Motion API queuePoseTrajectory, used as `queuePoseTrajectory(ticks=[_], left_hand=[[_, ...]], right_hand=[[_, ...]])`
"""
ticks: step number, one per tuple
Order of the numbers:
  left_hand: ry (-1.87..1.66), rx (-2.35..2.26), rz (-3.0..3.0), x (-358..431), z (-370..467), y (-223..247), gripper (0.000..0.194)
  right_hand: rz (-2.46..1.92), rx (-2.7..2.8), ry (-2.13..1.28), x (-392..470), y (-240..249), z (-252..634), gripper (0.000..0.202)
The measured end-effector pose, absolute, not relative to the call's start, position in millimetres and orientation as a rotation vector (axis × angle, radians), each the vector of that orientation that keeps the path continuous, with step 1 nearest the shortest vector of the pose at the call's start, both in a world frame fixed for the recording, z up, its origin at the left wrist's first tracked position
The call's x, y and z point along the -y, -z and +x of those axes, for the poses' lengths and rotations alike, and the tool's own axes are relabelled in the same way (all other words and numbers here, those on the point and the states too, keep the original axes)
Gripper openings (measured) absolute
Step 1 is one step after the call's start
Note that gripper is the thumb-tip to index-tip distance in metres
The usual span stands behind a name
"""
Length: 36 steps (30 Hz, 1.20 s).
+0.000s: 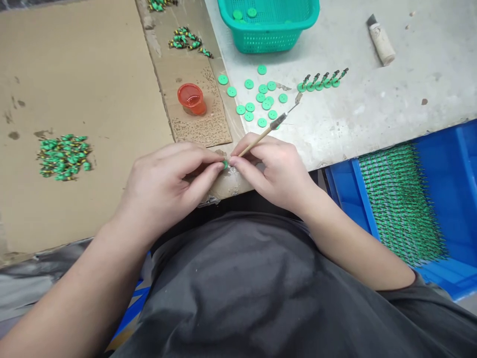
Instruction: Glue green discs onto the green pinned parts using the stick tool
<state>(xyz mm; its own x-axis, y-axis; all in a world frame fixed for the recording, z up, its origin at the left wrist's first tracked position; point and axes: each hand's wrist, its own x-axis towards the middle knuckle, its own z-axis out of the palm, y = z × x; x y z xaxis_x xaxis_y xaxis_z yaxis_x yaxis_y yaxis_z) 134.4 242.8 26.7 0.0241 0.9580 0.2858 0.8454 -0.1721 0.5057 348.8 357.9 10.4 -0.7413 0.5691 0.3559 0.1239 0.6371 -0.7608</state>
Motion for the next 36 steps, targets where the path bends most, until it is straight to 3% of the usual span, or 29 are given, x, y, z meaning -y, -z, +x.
queuePoseTrajectory(ticks=[20, 36], left_hand=[[-0.955, -1.887, 2.047, -241.4, 133.6, -22.6, 0.009], [-0.982, -1.908, 2.020, -240.4, 134.5, -20.6, 0.009]], right_hand=[[-0.477, 2.339, -0.947, -356.3, 0.0, 340.3, 0.031], [-0.628, 2.204, -1.118, -354.7, -5.1, 337.6, 0.030]])
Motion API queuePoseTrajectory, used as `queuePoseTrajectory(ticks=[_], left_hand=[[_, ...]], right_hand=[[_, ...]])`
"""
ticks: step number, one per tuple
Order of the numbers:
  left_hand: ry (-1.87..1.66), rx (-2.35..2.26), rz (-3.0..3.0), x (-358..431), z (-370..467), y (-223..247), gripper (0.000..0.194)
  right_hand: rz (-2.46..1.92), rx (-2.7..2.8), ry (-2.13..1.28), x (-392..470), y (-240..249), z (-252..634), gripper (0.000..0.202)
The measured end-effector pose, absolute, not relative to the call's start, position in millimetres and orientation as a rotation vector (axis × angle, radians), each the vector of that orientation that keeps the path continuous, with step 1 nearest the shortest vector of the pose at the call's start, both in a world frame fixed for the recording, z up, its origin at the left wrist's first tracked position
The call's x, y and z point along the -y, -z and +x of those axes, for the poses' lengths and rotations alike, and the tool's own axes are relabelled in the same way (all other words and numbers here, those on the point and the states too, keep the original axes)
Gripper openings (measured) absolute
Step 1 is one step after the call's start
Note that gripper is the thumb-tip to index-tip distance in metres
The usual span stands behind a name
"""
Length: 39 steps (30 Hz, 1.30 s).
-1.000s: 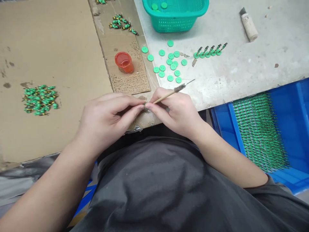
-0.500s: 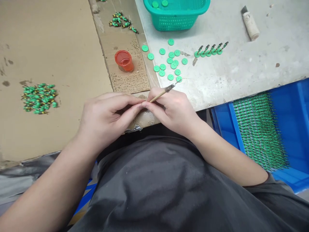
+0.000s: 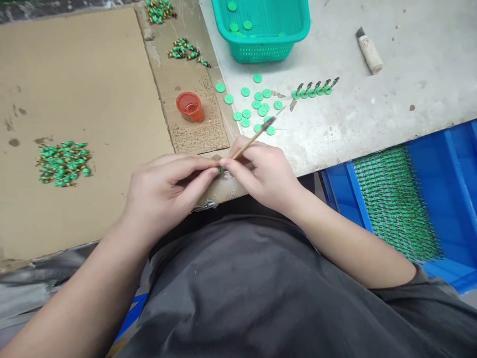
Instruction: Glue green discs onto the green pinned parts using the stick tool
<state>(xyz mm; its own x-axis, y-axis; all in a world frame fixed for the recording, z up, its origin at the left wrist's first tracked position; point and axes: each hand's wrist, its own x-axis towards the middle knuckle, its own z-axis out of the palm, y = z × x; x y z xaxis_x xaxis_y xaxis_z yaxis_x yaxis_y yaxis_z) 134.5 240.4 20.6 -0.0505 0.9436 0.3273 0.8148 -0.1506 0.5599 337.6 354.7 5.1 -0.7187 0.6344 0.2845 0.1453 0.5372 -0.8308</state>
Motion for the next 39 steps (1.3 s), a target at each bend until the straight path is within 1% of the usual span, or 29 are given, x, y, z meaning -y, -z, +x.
queuePoseTrajectory(ticks=[2, 6, 7, 12, 15, 19, 23, 28, 33, 39], left_hand=[[-0.977, -1.908, 2.005, -239.1, 135.1, -22.8, 0.011], [-0.913, -1.880, 2.004, -237.9, 134.9, -25.3, 0.026], [-0.904, -1.886, 2.008, -238.1, 134.9, -25.2, 0.027], [-0.765, -1.955, 2.062, -242.4, 135.8, -23.0, 0.013], [-0.784, -1.893, 2.052, -245.4, 135.6, -22.2, 0.012], [-0.821, -1.883, 1.973, -246.7, 133.4, -23.3, 0.015], [-0.830, -1.918, 1.952, -246.4, 131.8, -26.0, 0.007], [-0.817, -1.908, 1.969, -247.1, 131.5, -26.7, 0.012], [-0.829, -1.899, 1.954, -248.1, 134.6, -27.1, 0.014], [-0.737, -1.917, 1.903, -248.0, 137.0, -32.1, 0.021]], right_hand=[[-0.694, 2.128, -1.126, -355.2, -4.2, 343.7, 0.029], [-0.692, 2.070, -1.120, -355.5, -1.6, 350.4, 0.026], [-0.680, 2.078, -1.106, -355.3, -1.5, 350.5, 0.026], [-0.654, 2.155, -1.082, -355.1, -5.3, 349.7, 0.023], [-0.652, 2.200, -1.098, -355.8, -8.6, 351.2, 0.021], [-0.567, 2.249, -1.068, -357.7, -8.8, 349.4, 0.027], [-0.477, 2.254, -1.023, -358.8, -5.5, 341.9, 0.028], [-0.472, 2.302, -0.984, -358.7, -2.5, 338.0, 0.030], [-0.464, 2.304, -0.973, -358.4, -1.2, 338.6, 0.029], [-0.460, 2.305, -0.957, -355.9, -3.7, 334.4, 0.025]])
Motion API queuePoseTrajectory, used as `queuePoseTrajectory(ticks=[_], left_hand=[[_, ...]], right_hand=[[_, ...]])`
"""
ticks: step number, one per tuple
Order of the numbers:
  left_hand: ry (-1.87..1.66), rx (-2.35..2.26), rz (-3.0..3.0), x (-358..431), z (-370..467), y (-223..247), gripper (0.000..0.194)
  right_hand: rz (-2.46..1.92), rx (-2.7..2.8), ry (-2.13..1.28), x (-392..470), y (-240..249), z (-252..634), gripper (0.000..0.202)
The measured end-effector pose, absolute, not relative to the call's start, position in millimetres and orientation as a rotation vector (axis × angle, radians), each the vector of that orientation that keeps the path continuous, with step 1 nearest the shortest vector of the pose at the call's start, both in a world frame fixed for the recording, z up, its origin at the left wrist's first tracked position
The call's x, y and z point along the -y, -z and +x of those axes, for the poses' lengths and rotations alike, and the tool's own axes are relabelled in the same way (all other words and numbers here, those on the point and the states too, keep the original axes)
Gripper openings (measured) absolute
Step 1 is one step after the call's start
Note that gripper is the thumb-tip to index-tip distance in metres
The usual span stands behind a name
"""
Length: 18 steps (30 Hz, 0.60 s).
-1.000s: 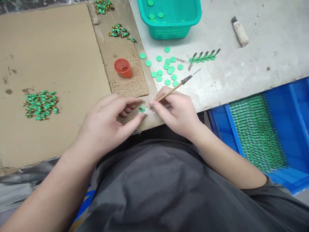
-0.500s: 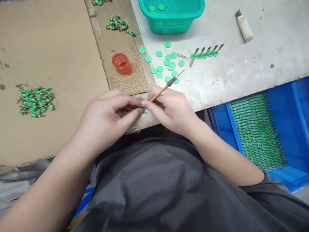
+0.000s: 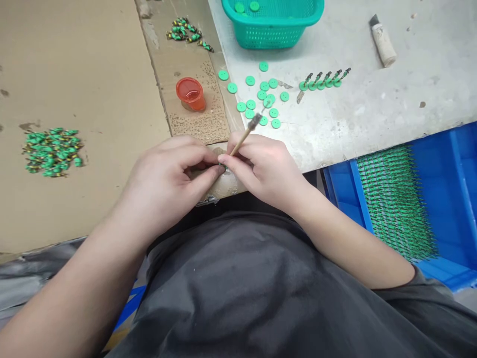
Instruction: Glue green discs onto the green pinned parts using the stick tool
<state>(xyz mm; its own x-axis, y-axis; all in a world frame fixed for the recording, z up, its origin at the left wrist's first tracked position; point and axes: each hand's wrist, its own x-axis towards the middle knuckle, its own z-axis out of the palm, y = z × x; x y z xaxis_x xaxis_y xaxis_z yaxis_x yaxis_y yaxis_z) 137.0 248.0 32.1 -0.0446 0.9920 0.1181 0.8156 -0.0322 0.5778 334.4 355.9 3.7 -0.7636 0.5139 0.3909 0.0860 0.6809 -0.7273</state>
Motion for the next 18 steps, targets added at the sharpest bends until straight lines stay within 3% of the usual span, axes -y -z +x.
queuePoseTrajectory(ticks=[10, 18], left_hand=[[-0.676, -1.909, 1.883, -248.7, 137.5, -38.1, 0.021], [-0.674, -1.901, 1.726, -243.7, 132.3, -45.9, 0.029]], right_hand=[[-0.606, 2.289, -1.056, -354.0, -7.5, 330.2, 0.027], [-0.842, 1.865, -1.263, -342.2, -8.0, 360.7, 0.021]])
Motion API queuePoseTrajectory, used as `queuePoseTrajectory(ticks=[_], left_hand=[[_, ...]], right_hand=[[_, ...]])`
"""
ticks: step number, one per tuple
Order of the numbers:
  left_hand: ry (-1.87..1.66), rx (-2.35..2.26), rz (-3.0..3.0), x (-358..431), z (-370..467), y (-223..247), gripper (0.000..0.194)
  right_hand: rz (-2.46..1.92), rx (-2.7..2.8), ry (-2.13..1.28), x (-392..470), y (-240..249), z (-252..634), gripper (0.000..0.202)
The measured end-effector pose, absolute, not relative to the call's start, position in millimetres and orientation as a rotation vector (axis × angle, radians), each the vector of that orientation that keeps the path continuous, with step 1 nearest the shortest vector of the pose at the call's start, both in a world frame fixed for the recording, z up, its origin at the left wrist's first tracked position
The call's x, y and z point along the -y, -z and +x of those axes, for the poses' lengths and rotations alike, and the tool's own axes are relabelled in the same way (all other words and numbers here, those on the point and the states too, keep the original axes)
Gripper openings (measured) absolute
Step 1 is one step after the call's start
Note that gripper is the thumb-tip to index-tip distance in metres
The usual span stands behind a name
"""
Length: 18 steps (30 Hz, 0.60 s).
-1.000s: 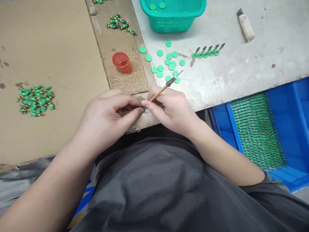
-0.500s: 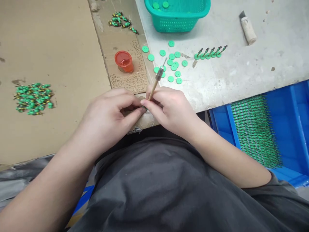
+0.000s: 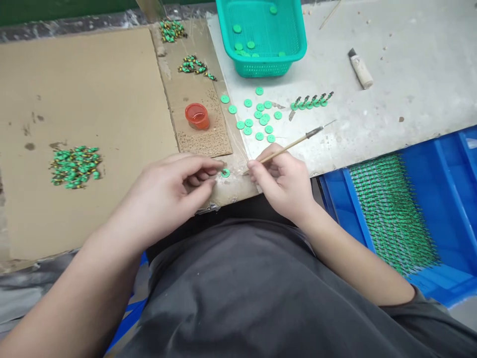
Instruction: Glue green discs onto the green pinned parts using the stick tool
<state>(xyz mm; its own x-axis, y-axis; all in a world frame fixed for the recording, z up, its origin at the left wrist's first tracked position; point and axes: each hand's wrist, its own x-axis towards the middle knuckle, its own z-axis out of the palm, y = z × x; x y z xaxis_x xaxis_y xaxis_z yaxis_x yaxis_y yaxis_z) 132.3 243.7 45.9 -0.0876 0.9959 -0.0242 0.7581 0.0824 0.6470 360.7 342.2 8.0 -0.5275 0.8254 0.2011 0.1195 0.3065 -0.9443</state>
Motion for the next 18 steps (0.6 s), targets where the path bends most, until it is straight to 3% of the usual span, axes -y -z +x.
queuePoseTrajectory(ticks=[8, 18], left_hand=[[-0.923, -1.950, 1.473, -252.1, 144.6, -48.9, 0.022], [-1.015, -1.713, 1.266, -246.7, 142.4, -115.0, 0.024]], right_hand=[[-0.834, 1.900, -1.239, -343.5, -2.9, 364.1, 0.022], [-0.809, 1.934, -1.154, -341.6, -5.2, 362.1, 0.018]])
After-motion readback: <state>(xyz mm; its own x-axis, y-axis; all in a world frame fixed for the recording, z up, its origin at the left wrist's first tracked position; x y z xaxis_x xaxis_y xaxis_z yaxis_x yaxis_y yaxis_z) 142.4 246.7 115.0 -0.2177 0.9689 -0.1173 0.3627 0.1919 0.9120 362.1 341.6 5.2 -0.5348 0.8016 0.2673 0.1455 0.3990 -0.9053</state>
